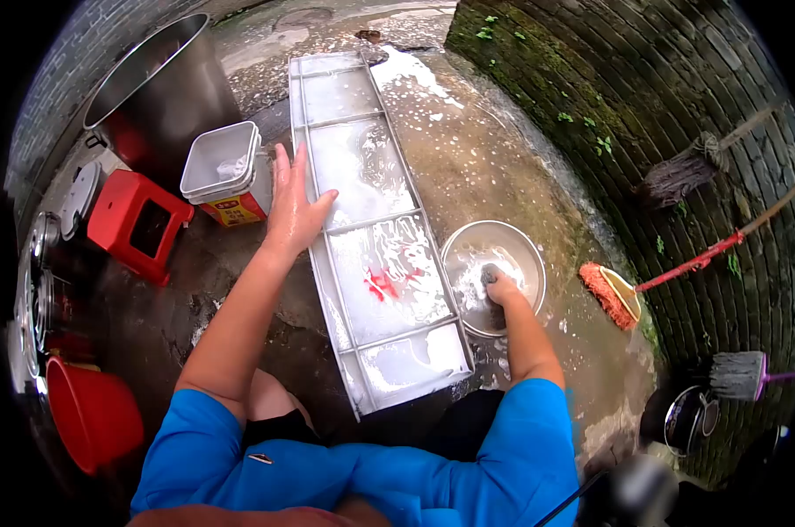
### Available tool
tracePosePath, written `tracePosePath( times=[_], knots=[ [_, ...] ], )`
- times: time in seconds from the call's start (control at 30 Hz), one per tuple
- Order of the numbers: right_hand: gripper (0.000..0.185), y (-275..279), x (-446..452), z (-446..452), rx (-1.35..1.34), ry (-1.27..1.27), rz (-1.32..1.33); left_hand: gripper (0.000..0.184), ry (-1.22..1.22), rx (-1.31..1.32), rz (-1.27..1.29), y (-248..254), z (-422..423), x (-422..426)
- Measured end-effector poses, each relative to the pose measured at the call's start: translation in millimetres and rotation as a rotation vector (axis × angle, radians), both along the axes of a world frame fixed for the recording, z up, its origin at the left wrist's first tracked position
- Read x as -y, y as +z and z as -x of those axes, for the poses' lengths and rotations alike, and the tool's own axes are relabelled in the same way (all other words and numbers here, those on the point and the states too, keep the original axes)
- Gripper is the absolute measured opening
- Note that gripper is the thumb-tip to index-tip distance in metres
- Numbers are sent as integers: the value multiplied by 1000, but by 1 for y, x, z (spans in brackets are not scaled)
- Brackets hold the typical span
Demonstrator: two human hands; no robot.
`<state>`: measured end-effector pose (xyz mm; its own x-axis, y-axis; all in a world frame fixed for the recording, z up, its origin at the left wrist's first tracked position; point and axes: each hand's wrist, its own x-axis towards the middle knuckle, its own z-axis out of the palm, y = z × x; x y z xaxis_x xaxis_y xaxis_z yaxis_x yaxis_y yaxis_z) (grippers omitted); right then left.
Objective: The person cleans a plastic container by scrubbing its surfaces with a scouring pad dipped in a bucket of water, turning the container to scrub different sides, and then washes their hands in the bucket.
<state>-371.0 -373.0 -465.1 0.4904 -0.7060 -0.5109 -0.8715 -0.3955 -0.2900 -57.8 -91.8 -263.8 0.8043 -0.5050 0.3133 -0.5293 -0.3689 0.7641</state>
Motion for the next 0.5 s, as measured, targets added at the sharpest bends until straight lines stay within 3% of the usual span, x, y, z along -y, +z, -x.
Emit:
tracePosePath(
  times=[0.03, 0.07, 0.1, 0.17, 0.23, 0.27, 0.3, 0.4, 0.5],
  knots=[
    [32, -79, 13, 13, -82, 52, 92, 75, 7, 382, -349, 10, 4, -2],
    [31, -118, 18, 8, -230, 126, -18, 74, -129, 259, -417, 17, 6, -3],
    [30, -141, 21, 2, -320, 282, -209, 74, -117, 254, -443, 17, 7, -4],
    [29, -175, 30, 6, -169, 783, -509, 70, -163, 215, -677, 21, 3, -1],
    [33, -67, -9, -10, 263, -317, -1160, 67, -164, 188, -738, 16, 4, 0],
    [35, -11, -20, -13, 457, -545, -1352, 66, -186, 211, -776, 17, 6, 0],
    [37, 52, -29, -20, 617, -662, -1464, 65, -206, 259, -802, 23, 2, 4],
    [34, 215, -45, -62, 811, -549, -1411, 63, -239, 169, -885, 32, 0, 9],
    [34, 311, -75, -138, 821, -470, -1343, 63, -238, 113, -904, 32, -2, 12]
  ],
)
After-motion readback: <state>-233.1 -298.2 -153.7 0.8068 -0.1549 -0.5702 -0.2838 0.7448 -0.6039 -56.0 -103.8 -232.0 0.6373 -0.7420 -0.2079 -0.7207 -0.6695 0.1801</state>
